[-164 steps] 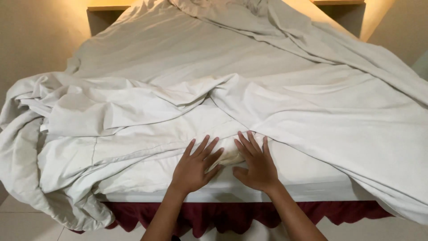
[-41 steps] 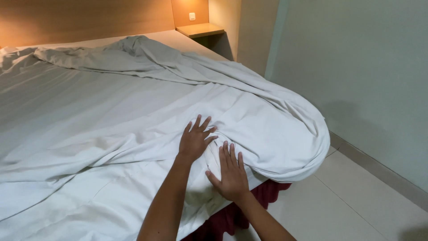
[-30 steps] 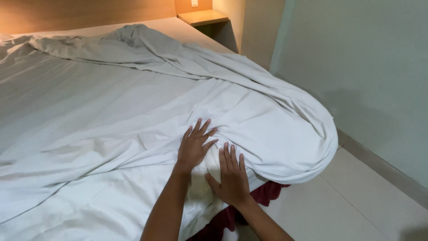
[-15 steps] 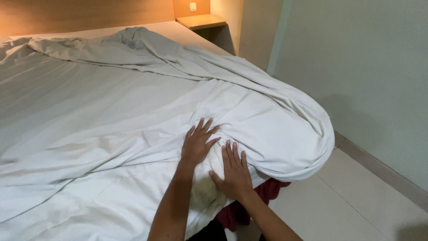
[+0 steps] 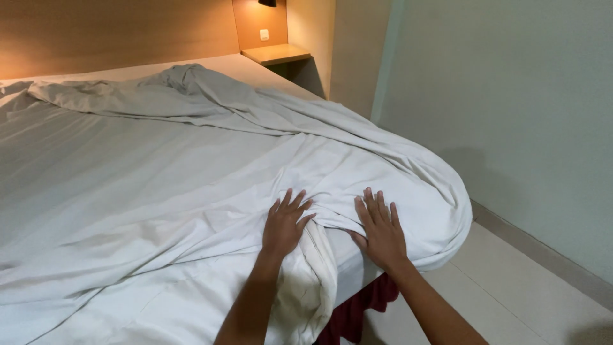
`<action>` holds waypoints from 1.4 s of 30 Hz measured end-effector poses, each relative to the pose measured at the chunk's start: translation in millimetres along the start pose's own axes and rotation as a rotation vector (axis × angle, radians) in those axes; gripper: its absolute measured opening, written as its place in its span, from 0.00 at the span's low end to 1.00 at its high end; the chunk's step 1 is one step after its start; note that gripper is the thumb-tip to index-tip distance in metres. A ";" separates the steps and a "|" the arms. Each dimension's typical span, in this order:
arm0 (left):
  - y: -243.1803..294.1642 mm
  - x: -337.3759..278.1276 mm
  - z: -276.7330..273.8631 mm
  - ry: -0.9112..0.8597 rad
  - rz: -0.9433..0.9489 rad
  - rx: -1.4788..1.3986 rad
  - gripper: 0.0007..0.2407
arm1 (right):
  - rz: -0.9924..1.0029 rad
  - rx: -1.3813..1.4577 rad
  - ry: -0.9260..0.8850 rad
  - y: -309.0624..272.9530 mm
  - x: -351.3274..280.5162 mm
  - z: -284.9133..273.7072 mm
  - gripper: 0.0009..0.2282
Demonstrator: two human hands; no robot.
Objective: The person smooths and folds a white bedsheet over a mattress, tucking the edges under the mattress and adjusting the fabric to create a neat appearance. The person works around the bed, pulling and smoothing the sheet by hand.
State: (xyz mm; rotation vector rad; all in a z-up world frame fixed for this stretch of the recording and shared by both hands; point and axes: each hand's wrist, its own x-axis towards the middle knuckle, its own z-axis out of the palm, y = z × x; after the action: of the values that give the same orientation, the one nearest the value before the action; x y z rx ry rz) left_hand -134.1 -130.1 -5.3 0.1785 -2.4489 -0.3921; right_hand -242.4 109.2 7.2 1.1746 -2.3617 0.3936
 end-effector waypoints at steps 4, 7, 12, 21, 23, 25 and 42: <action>-4.6 12.4 5.0 0.050 0.116 0.083 0.15 | -0.006 -0.097 -0.086 19.8 23.9 -0.3 0.42; 1.9 36.6 -9.2 0.130 0.139 0.047 0.15 | -0.113 -0.203 -0.005 28.9 47.8 2.9 0.36; 1.9 62.7 -8.0 0.218 0.218 0.105 0.19 | 0.050 -0.214 0.130 28.3 70.1 1.7 0.32; -47.8 49.1 9.7 -0.296 0.168 -0.216 0.19 | 0.105 0.062 -0.207 27.4 42.6 38.1 0.30; -54.5 44.9 21.7 -0.308 0.160 -0.218 0.19 | 0.107 0.067 -0.212 20.1 43.6 35.8 0.31; -53.3 46.1 20.1 -0.311 0.152 -0.215 0.20 | 0.102 0.072 -0.210 8.7 45.7 33.5 0.32; -20.8 67.1 -0.3 -0.036 0.096 -0.139 0.13 | -0.056 0.182 -0.040 -75.3 -2.6 30.5 0.21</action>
State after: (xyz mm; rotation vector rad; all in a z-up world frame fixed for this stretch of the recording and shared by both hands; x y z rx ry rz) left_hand -186.0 -164.8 27.1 -0.0047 -2.4440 -0.5246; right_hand -189.0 52.7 -16.6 1.3385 -2.3608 0.5808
